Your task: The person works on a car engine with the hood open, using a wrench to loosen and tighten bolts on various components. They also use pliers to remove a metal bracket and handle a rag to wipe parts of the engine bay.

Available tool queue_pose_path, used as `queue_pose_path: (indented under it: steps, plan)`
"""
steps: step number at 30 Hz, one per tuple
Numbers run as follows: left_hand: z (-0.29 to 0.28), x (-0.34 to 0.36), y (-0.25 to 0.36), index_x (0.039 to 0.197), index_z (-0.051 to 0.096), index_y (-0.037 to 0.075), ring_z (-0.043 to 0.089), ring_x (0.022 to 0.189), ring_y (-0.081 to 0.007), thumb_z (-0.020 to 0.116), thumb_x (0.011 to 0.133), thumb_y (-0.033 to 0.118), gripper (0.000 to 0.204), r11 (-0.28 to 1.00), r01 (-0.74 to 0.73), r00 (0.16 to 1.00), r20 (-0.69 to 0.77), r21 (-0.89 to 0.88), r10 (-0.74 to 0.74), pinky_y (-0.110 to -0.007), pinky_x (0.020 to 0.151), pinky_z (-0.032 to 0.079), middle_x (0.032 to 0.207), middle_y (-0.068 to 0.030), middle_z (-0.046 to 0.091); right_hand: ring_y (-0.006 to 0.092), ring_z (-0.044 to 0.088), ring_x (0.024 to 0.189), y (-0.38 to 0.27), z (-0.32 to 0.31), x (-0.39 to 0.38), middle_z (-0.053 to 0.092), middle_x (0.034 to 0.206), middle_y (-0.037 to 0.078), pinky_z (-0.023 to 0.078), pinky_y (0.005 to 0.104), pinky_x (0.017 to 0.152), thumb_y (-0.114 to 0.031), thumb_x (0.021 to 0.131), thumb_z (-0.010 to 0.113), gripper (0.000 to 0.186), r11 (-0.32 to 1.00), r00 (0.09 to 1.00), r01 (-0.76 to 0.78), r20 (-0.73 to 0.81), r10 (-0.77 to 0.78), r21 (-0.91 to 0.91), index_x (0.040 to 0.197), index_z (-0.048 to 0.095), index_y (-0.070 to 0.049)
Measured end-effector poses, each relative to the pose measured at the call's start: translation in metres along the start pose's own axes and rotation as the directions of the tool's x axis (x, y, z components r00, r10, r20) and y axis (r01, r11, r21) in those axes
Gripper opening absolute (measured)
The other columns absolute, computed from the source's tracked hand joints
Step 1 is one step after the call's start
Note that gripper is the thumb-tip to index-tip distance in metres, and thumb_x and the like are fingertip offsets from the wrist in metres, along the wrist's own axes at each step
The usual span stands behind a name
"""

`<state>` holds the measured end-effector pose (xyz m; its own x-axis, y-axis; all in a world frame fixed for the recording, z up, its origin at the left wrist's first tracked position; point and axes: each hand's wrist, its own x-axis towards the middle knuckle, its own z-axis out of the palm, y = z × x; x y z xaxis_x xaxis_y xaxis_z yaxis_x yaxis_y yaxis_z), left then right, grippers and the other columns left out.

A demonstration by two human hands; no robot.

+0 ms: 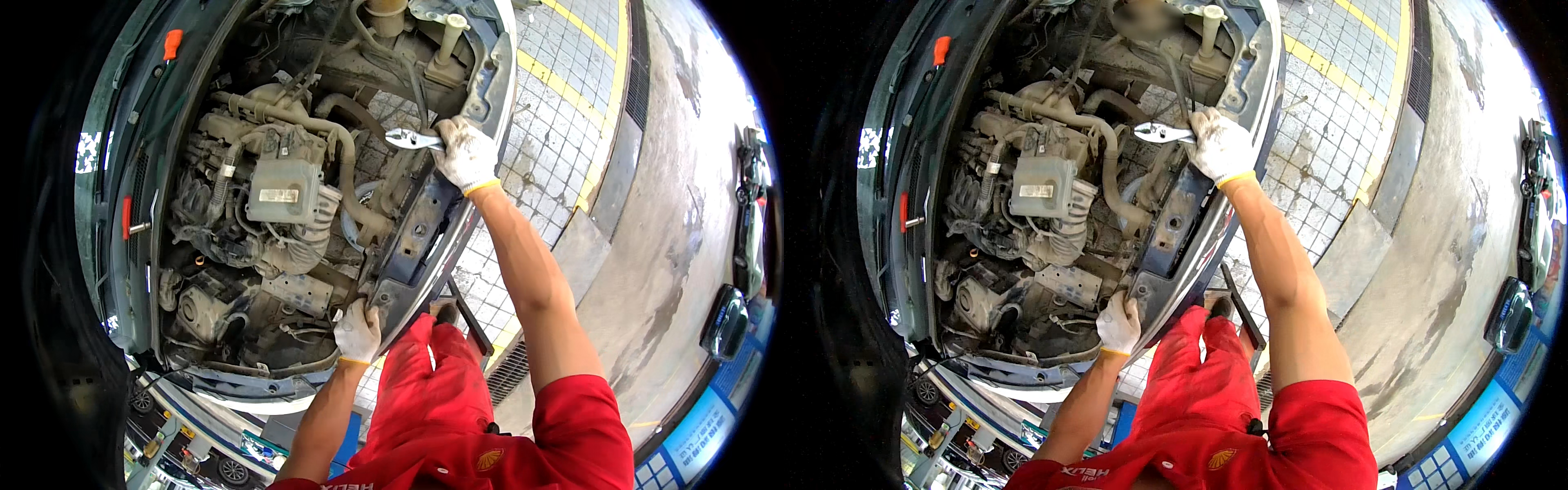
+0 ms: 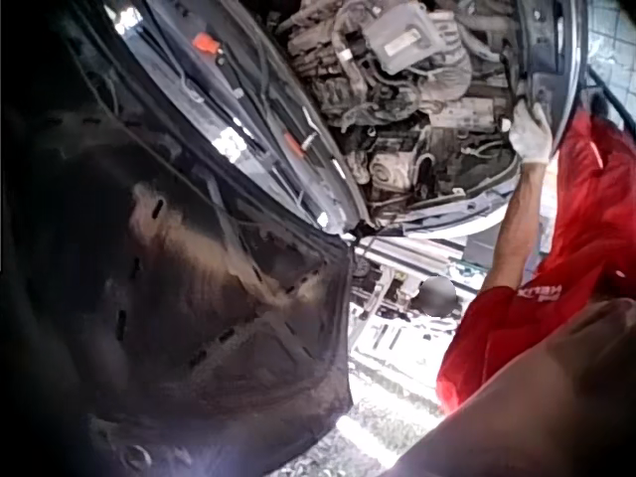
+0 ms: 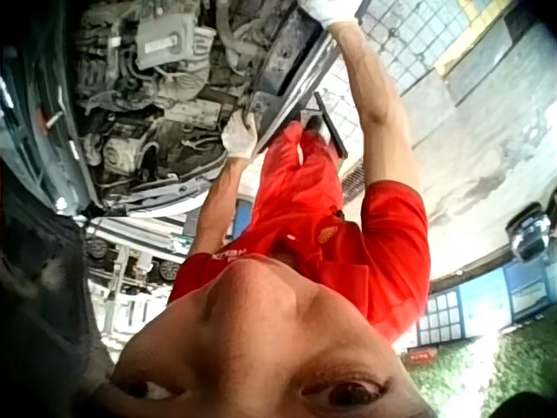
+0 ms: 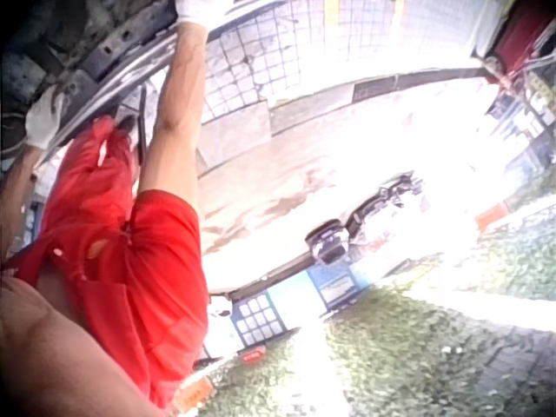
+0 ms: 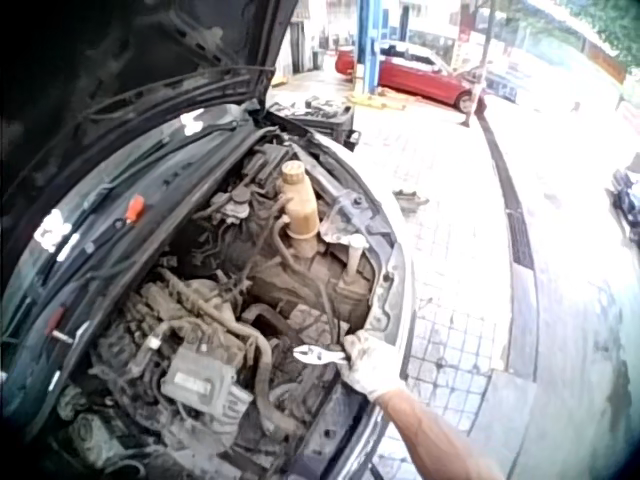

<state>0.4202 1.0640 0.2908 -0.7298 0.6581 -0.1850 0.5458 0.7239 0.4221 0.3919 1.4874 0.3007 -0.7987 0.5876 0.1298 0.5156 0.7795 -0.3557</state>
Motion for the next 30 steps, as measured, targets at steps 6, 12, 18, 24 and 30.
queue_pose_path:
  steps: [6, 12, 18, 24, 30]
  plan:
    - [0.006, 0.000, 0.002, 0.117, 0.065, 0.007, 0.070, 0.083, -0.0467, 0.056, 0.104, 0.032, 0.029, 0.994, 0.058, 0.997, 0.042, 0.097, -0.062, -0.054, 0.071, 0.057, 0.095, -0.0249, 0.072, 0.0302, 0.072, 0.101, 0.012, -0.009, -0.007, 0.074, 0.110, 0.011, 0.057, 0.0403, 0.087, -0.036, 0.096, 0.066, 0.028, 0.991, 0.995, -0.088, -0.035, 0.092, 0.103, 0.111, 0.072, -0.013]
    - [0.011, -0.010, -0.005, 0.106, 0.065, 0.008, 0.070, 0.070, -0.0420, 0.057, 0.104, 0.037, 0.030, 0.988, 0.039, 0.994, -0.109, 0.150, -0.023, -0.051, 0.064, 0.056, 0.084, -0.0214, 0.071, 0.0310, 0.068, 0.092, 0.049, -0.009, -0.164, 0.072, 0.102, 0.018, 0.053, 0.0452, 0.089, -0.048, 0.103, 0.054, 0.042, 0.436, 0.621, -0.621, 0.070, 0.780, 0.651, 0.118, 0.071, -0.014]
    - [0.010, -0.012, 0.003, 0.104, 0.065, 0.008, 0.070, 0.076, -0.0433, 0.053, 0.106, 0.037, 0.032, 0.994, 0.034, 0.994, -0.107, 0.105, -0.022, -0.051, 0.069, 0.057, 0.089, -0.0212, 0.072, 0.0409, 0.070, 0.095, 0.123, 0.069, -0.491, 0.073, 0.104, 0.026, 0.052, 0.0477, 0.087, -0.056, 0.101, 0.055, 0.060, 0.235, 0.258, -0.950, 0.090, 0.962, 0.207, 0.122, 0.071, -0.002]
    - [0.011, -0.017, 0.004, 0.109, 0.066, 0.010, 0.070, 0.081, -0.0459, 0.050, 0.107, 0.039, 0.033, 0.988, 0.097, 0.994, -0.062, 0.116, -0.090, -0.054, 0.074, 0.055, 0.088, -0.0241, 0.072, 0.0456, 0.071, 0.104, 0.091, 0.103, -0.719, 0.073, 0.108, 0.030, 0.055, 0.0496, 0.091, -0.059, 0.094, 0.063, 0.067, 0.070, 0.034, -0.985, 0.218, 0.975, -0.156, 0.114, 0.068, 0.004]
    - [0.017, -0.017, 0.003, 0.116, 0.066, 0.009, 0.067, 0.096, -0.0482, 0.044, 0.108, 0.047, 0.045, 0.983, 0.166, 0.986, -0.025, 0.079, -0.164, -0.055, 0.084, 0.053, 0.102, -0.0259, 0.071, 0.0306, 0.071, 0.112, 0.117, 0.186, -0.886, 0.073, 0.122, 0.016, 0.053, 0.0421, 0.089, -0.030, 0.096, 0.065, 0.047, 0.544, 0.072, -0.647, 0.668, 0.741, -0.535, 0.134, 0.057, -0.003]
